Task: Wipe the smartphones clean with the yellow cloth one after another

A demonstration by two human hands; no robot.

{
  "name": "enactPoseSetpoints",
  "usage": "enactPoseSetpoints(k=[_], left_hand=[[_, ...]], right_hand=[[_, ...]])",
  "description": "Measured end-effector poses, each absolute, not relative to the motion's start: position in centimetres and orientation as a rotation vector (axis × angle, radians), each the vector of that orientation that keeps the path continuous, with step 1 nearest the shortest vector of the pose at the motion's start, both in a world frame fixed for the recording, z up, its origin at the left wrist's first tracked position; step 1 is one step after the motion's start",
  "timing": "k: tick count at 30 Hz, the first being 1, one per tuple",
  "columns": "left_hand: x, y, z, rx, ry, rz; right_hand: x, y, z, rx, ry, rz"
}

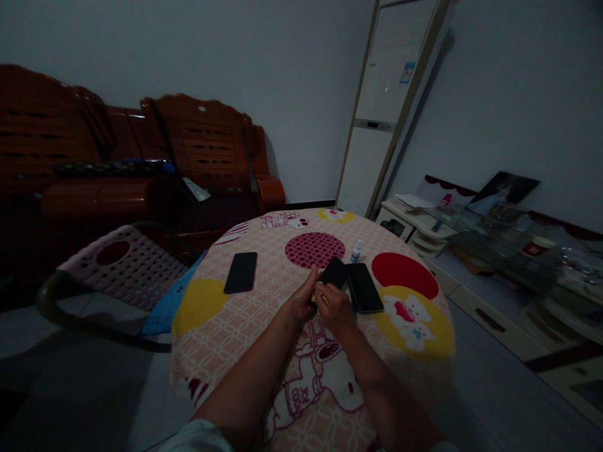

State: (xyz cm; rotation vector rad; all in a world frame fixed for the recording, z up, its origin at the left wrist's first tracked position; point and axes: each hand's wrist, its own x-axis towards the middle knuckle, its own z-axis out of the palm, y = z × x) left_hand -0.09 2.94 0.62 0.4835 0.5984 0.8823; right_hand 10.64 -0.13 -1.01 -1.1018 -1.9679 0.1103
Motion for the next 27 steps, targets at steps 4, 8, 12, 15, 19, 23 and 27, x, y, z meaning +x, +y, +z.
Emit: enactPoseSetpoints(k=[4,8,12,15,19,23,27], left_hand=[[-0.4,2.6,0.6,0.519,0.583,0.849],[-0.3,1.9,0.3,0.625,0.563,0.648],[-0.3,1.5,0.3,0.693,0.468,0.568],[-0.3,1.5,0.6,0.659,0.529,0.621],[-0.6,1.4,0.9,0.625,0.589,0.699],[-0.8,1.4,1.1,0.700,0.457,0.617],[-0.9,1.4,0.8,0.745,0.407,0.569]], right_hand=[[11.5,0.4,-0.9,-1.136,-1.886,0.071],[13.9,1.7,-1.0,-1.214,-1.715,-0.004],[14.7,2.1,-1.2,-1.244,-1.587,-0.033],[13.9,1.6,-1.3,-1.221,-1.653,0.001],[13.1,1.2,-1.1,-1.208,-1.733,0.025],[14.5,1.7,-0.7,-1.222,-1.618,-0.015],[15.6,2.1,-0.6,-1.243,-1.534,-0.022]])
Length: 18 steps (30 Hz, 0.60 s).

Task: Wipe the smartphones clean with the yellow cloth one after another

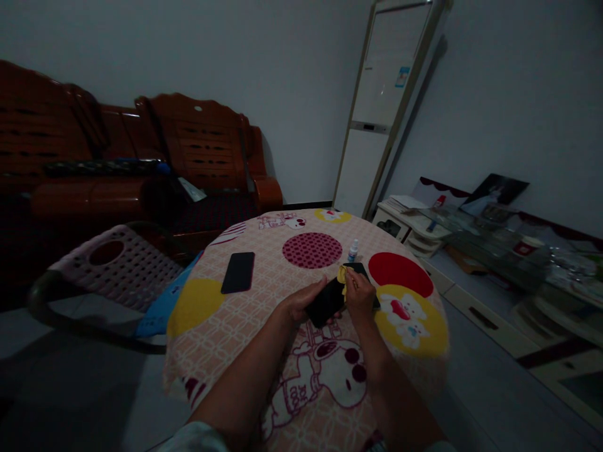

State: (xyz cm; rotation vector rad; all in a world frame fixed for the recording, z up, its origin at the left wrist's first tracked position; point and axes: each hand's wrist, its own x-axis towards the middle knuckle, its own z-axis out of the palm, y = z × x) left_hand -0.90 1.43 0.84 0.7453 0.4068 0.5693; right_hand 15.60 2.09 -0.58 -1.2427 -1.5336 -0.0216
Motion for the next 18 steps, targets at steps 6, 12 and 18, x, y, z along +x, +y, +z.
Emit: enactPoseSetpoints(k=[6,12,18], left_hand=[[-1.7,1.8,0.6,0.721,0.391,0.573],[-2.1,2.3,0.9,0.611,0.403,0.688],[-1.7,1.9,1.0,0.713,0.437,0.684]], right_hand=[[15.3,2.0,-0.6,-1.282,-1.538,-0.041],[15.9,2.4,-0.7,-1.337,-1.491,-0.005],[15.5,2.2,-0.8,-1.303,-1.470,0.029]])
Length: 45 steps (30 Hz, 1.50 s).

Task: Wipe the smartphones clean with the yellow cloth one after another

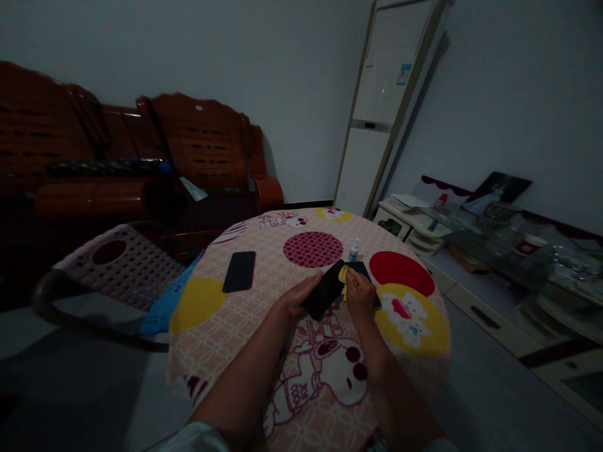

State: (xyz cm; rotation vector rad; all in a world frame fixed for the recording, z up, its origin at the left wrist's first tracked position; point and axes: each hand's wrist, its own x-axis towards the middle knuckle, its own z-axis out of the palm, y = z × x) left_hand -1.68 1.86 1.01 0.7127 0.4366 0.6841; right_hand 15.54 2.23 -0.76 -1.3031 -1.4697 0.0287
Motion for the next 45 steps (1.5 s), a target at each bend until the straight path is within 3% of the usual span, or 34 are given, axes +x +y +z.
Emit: enactPoseSetpoints(k=[7,21,30,36,45], left_hand=[[-1.6,1.8,0.6,0.729,0.459,0.613],[-2.9,3.2,1.2,0.559,0.352,0.915],[-3.1,3.0,0.8,0.572,0.464,0.765],[-2.6,2.5,1.0,0.552,0.435,0.745],[-3.7,4.0,0.8,0.433,0.557,1.010]], right_hand=[[15.6,2.2,-0.7,-1.273,-1.511,-0.014],[13.8,1.8,-1.1,-1.200,-1.571,0.118],[14.8,1.8,-0.5,-1.144,-1.471,0.019],[14.9,2.2,-0.8,-1.157,-1.551,0.141],[11.3,0.2,-0.9,-0.975,-1.989,0.473]])
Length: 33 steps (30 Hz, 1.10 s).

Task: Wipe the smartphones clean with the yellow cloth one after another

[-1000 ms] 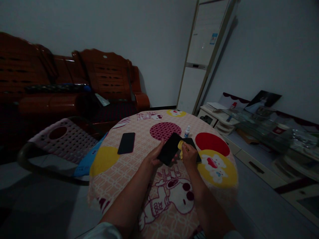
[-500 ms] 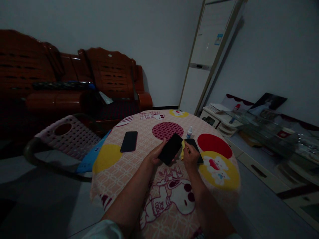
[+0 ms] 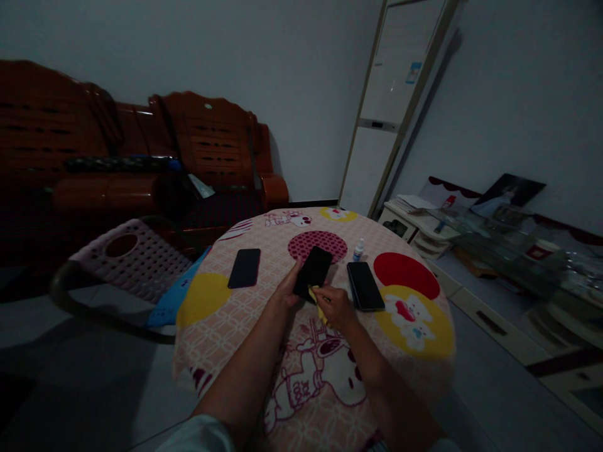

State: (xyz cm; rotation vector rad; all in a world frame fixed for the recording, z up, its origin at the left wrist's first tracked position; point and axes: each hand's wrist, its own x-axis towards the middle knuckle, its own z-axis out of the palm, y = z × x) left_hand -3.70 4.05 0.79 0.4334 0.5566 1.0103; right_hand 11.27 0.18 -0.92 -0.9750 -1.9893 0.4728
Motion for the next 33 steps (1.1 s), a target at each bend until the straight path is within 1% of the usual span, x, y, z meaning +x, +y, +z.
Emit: enactPoseSetpoints(k=[5,12,15,19,23,26,30,33], left_hand=[[-3.9,3.9,0.9,0.485,0.527,0.988],[-3.1,2.7,1.3,0.597,0.409,0.771],[-3.0,2.9,1.2,0.577,0.456,0.813],[-3.2,3.6,0.9,0.517,0.596,0.969],[-3.1,3.9,0.7,0.437,0.675,0.956],[-2.8,3.7,0.6,0.416,0.687,0.875],[-2.2,3.0,0.5,0.466,0.546,0.688],[-1.9,2.7,0.5,0.497,0.484,0.627]], right_hand=[[11.7,0.5,-0.9,-0.993,-1.914,0.406],[14.1,2.2,-1.3,-1.194,-1.630,0.189],[13.7,1.9,-1.3,-1.186,-1.712,0.234],[12.0,0.6,-1.0,-1.091,-1.976,0.365],[11.4,0.1,-1.0,-1.062,-2.057,0.369],[12.5,0.8,-1.2,-1.156,-1.919,0.256],[14.7,2.1,-1.3,-1.258,-1.633,0.144],[15.5,2.4,-1.2,-1.284,-1.514,0.086]])
